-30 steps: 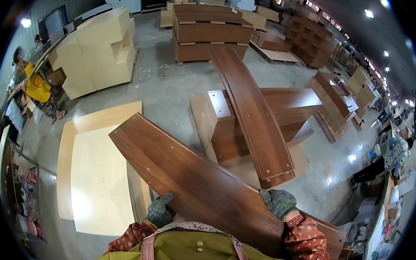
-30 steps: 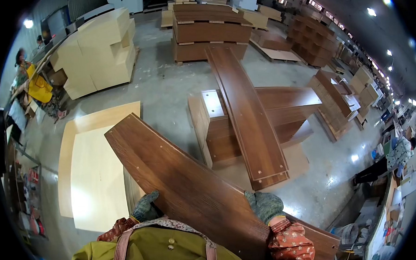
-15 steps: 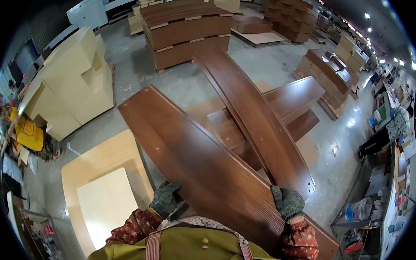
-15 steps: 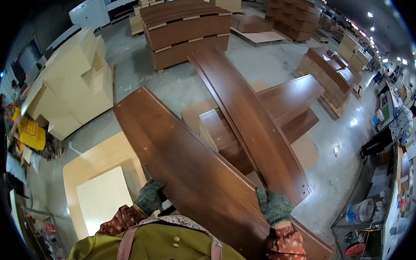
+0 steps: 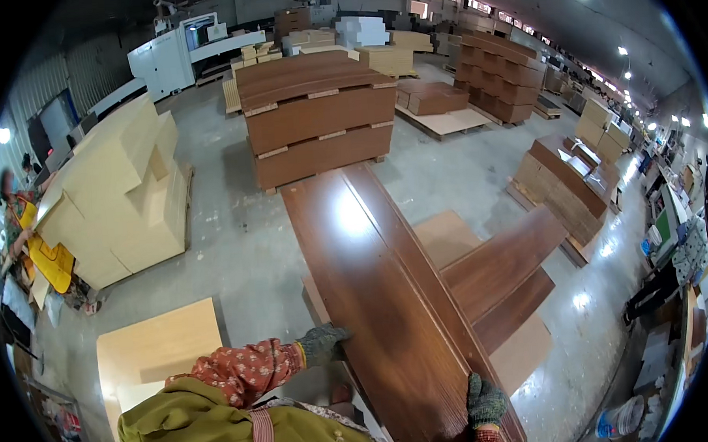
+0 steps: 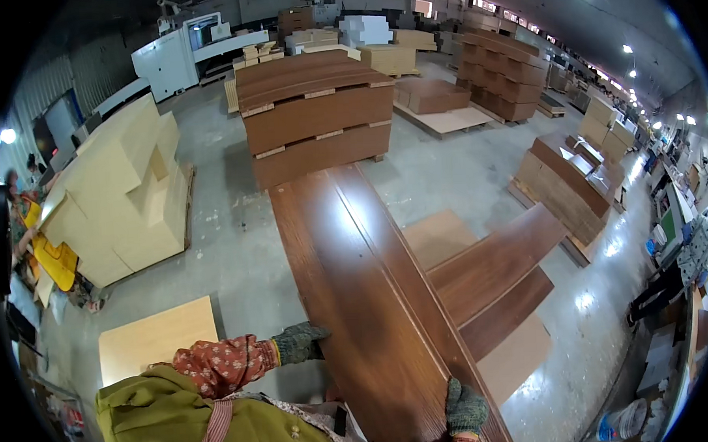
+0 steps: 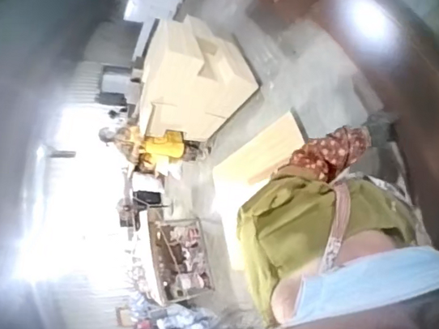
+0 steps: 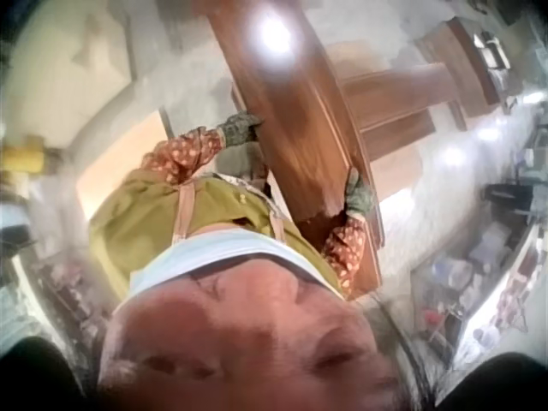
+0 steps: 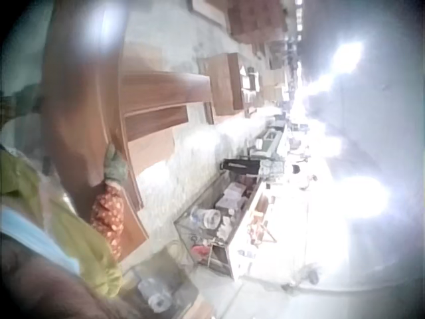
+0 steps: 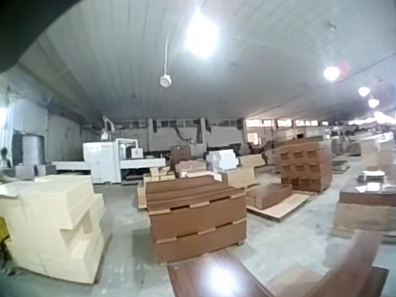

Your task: The person carries wooden boards to a workbench, then sands and wipes each board using a sanding block and a cloth.

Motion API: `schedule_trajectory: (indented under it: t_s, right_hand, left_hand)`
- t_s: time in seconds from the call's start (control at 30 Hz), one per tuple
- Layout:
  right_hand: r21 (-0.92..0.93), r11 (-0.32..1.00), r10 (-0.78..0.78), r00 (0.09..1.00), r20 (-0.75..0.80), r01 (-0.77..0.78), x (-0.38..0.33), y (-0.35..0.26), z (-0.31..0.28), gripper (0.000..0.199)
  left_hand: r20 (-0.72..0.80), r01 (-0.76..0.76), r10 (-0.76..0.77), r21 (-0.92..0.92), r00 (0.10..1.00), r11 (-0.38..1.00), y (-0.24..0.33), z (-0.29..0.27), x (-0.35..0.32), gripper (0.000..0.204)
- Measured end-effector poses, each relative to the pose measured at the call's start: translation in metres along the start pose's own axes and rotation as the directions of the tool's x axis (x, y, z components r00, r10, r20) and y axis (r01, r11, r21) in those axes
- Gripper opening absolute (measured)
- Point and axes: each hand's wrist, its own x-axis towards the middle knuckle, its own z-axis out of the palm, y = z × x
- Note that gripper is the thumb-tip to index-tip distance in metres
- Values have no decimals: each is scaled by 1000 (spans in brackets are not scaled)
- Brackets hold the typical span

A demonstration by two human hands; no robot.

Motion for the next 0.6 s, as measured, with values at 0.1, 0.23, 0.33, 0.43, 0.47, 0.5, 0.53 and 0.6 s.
schedule_trajectory:
  t_s: [0.1,0.23,0.33,0.43,0.47,0.5,0.53,0.6]
  right_hand:
    - [40,999,3,1000,-24,-2,36,5,21,48]
    - [35,994,101,995,4,-101,63,-4,32,53]
    - [-43,997,61,998,-22,-62,74,-7,46,50]
    - [-201,979,-47,998,-41,38,94,5,60,45]
    - [-232,973,-27,990,-141,-6,95,-6,47,38]
    - [-237,972,-26,992,-123,-4,103,-13,43,38]
    - [-146,989,-13,988,-155,-10,107,-11,45,35]
    - [-64,997,28,985,-169,-39,102,-16,46,32]
  left_hand:
    - [187,-344,293,628,938,698,17,-24,48,34]
    - [205,-286,200,719,958,634,51,9,62,39]
    - [-160,177,-90,687,983,705,58,-20,115,42]
    - [-181,205,-97,902,979,380,82,18,104,35]
    - [-190,218,-109,897,976,384,77,0,111,35]
    - [60,22,-118,802,991,597,72,-30,129,32]
    - [305,-132,-81,616,949,777,58,-48,136,29]
    - [245,-144,-186,889,952,434,51,-25,131,27]
